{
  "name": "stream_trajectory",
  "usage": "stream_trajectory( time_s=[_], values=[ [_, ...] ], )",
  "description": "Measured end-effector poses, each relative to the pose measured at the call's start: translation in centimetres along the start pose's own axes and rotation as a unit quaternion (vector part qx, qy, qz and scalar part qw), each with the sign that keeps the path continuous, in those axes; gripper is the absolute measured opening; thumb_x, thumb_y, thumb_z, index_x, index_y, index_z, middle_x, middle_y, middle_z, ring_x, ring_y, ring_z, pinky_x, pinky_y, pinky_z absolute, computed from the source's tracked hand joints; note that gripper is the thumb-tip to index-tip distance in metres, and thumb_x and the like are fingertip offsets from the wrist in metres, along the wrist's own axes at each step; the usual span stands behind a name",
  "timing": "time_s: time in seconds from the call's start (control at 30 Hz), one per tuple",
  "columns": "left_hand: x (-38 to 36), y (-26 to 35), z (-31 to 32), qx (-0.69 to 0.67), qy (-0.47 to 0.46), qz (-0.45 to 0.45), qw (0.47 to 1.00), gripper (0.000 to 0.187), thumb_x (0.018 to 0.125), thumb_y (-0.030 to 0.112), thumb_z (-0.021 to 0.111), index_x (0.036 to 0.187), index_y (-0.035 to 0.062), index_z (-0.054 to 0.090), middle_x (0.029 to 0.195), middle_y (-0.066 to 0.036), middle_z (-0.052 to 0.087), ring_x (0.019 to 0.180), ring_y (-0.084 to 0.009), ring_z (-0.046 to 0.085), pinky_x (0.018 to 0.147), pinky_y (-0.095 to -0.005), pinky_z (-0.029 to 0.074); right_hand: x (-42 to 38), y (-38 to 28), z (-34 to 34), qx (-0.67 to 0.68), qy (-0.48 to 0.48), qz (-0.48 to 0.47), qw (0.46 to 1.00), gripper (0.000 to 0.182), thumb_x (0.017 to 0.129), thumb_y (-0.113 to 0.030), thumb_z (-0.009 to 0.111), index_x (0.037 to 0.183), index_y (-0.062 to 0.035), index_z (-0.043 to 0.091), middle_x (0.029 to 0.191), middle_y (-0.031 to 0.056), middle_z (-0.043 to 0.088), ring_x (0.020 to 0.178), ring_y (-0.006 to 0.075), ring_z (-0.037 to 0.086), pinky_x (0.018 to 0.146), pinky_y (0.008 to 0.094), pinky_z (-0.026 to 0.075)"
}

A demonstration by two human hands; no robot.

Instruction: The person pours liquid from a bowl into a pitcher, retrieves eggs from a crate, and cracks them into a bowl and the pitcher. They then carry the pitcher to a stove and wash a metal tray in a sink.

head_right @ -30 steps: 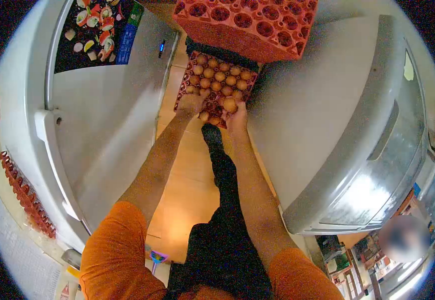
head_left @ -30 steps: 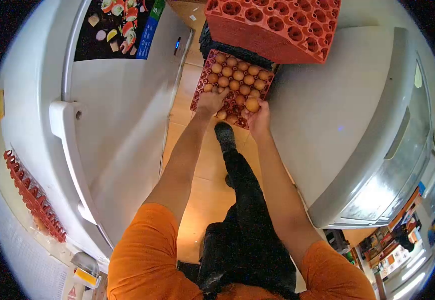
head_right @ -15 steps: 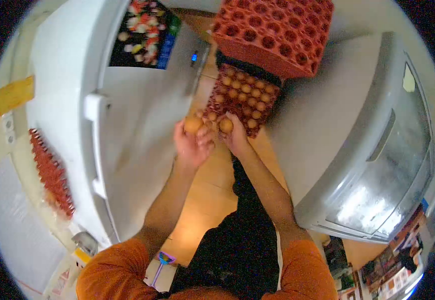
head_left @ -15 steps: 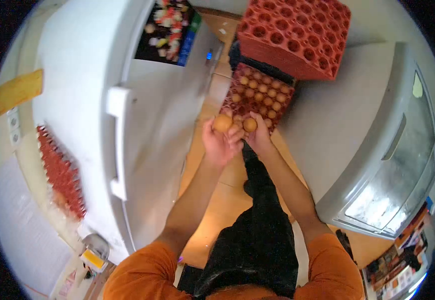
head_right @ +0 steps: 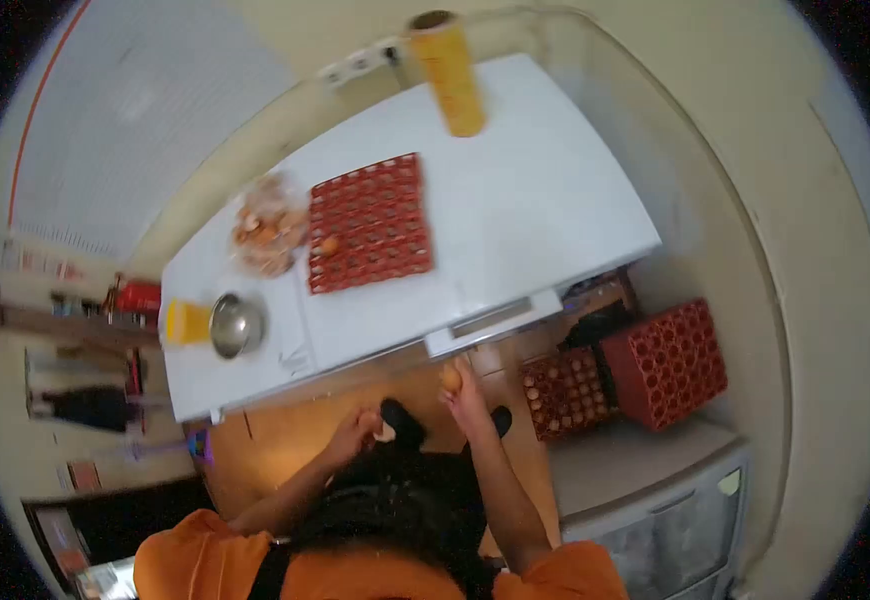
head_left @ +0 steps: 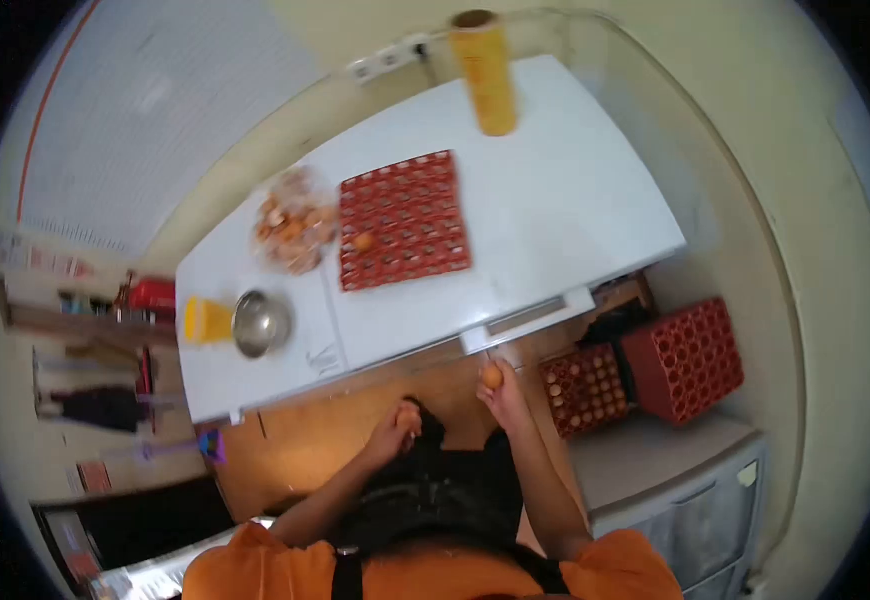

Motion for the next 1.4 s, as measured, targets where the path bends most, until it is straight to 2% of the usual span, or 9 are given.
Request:
stream_trajectory(
  time_s=[0.17, 0.37, 0.5, 0.6, 0.7, 0.9, 1.0, 1.1, 1.4],
  values=[
    [-1.0, 10.5, -12.2, -0.049, 0.226, 0.143, 0.962, 0.025, 0.103, 0.028, 0.048, 0.119, 0.0091, 0.045, 0.087, -0.003, 0.054, 0.069, -0.0076, 0.048, 0.051, -0.0219, 0.039, 2.2, 1.8, 18.6, -0.126, -0.115, -0.022, 0.985, 0.026, 0.100, -0.037, 0.050, 0.091, -0.0129, 0.050, 0.071, 0.0003, 0.049, 0.049, 0.0086, 0.040, 0.045, 0.0253, 0.030],
    [-6.0, 29.8, -26.7, 0.089, 0.394, 0.502, 0.765, 0.029, 0.097, 0.017, 0.058, 0.120, 0.0015, 0.050, 0.104, -0.013, 0.062, 0.089, -0.0202, 0.062, 0.076, -0.0317, 0.051, 8.7, 7.1, 39.6, -0.178, -0.176, -0.083, 0.965, 0.024, 0.098, -0.035, 0.050, 0.087, -0.0138, 0.048, 0.066, -0.0020, 0.046, 0.046, 0.0076, 0.038, 0.042, 0.0235, 0.029],
    [-0.9, 31.5, -33.1, 0.241, 0.345, 0.436, 0.795, 0.029, 0.096, 0.017, 0.060, 0.119, 0.0017, 0.050, 0.106, -0.015, 0.063, 0.089, -0.0216, 0.063, 0.078, -0.0323, 0.051, 12.8, 10.9, 48.7, -0.163, -0.145, -0.112, 0.969, 0.022, 0.096, -0.034, 0.051, 0.085, -0.0146, 0.047, 0.066, -0.0028, 0.046, 0.046, 0.0070, 0.039, 0.042, 0.0224, 0.029],
    [0.2, 31.2, -40.5, 0.025, 0.305, 0.472, 0.827, 0.028, 0.097, 0.019, 0.060, 0.118, 0.0031, 0.051, 0.103, -0.012, 0.063, 0.088, -0.0238, 0.064, 0.078, -0.0330, 0.052, 15.0, 14.0, 53.5, -0.199, -0.235, -0.031, 0.951, 0.021, 0.095, -0.034, 0.051, 0.089, -0.0139, 0.051, 0.073, -0.0003, 0.055, 0.052, 0.0100, 0.047, 0.044, 0.0229, 0.033],
    [5.8, 28.1, -43.7, -0.394, 0.038, 0.270, 0.877, 0.030, 0.102, 0.039, 0.047, 0.119, 0.0143, 0.051, 0.084, -0.004, 0.056, 0.062, -0.0110, 0.047, 0.056, -0.0261, 0.039, 17.7, 16.2, 56.0, -0.181, -0.238, -0.046, 0.953, 0.022, 0.096, -0.034, 0.051, 0.093, -0.0125, 0.054, 0.079, 0.0026, 0.061, 0.059, 0.0124, 0.055, 0.050, 0.0223, 0.039],
    [5.5, 25.5, -48.3, -0.407, 0.030, 0.195, 0.892, 0.036, 0.102, 0.044, 0.040, 0.111, 0.0120, 0.054, 0.070, 0.001, 0.044, 0.054, -0.0085, 0.036, 0.053, -0.0247, 0.033, 16.6, 16.6, 60.1, -0.387, -0.230, -0.143, 0.881, 0.021, 0.092, -0.018, 0.063, 0.107, -0.0046, 0.068, 0.082, 0.0013, 0.062, 0.068, 0.0095, 0.060, 0.059, 0.0213, 0.045],
    [3.5, 23.3, -50.2, -0.337, 0.112, 0.193, 0.915, 0.035, 0.102, 0.043, 0.039, 0.107, 0.0111, 0.055, 0.066, 0.003, 0.041, 0.051, -0.0072, 0.033, 0.048, -0.0231, 0.030, 12.6, 17.8, 65.2, -0.665, -0.279, -0.279, 0.634, 0.031, 0.087, -0.023, 0.072, 0.115, -0.0092, 0.072, 0.073, 0.0014, 0.067, 0.062, 0.0125, 0.060, 0.057, 0.0268, 0.046],
    [1.2, 20.4, -52.0, -0.315, 0.166, 0.180, 0.917, 0.034, 0.102, 0.042, 0.039, 0.102, 0.0112, 0.054, 0.064, 0.003, 0.039, 0.049, -0.0062, 0.031, 0.045, -0.0223, 0.027, 11.6, 21.5, 67.6, -0.728, -0.349, -0.333, 0.487, 0.030, 0.085, -0.025, 0.072, 0.109, -0.0082, 0.073, 0.076, 0.0082, 0.071, 0.062, 0.0172, 0.063, 0.059, 0.0293, 0.049],
    [-4.2, 12.1, -59.4, -0.407, 0.291, 0.107, 0.859, 0.037, 0.101, 0.046, 0.042, 0.088, 0.0132, 0.053, 0.062, 0.004, 0.037, 0.048, -0.0056, 0.029, 0.044, -0.0229, 0.024, 11.8, 35.4, 72.3, -0.813, -0.385, -0.348, 0.265, 0.023, 0.079, -0.028, 0.062, 0.086, -0.0127, 0.077, 0.063, 0.0133, 0.065, 0.059, 0.0322, 0.064, 0.058, 0.0396, 0.053]
  ],
)
Point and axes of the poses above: each hand's wrist, its own x-axis towards the middle knuckle, its own z-axis out of the palm, y = z × x, the point moved 10 cm from there along x, towards the middle knuckle
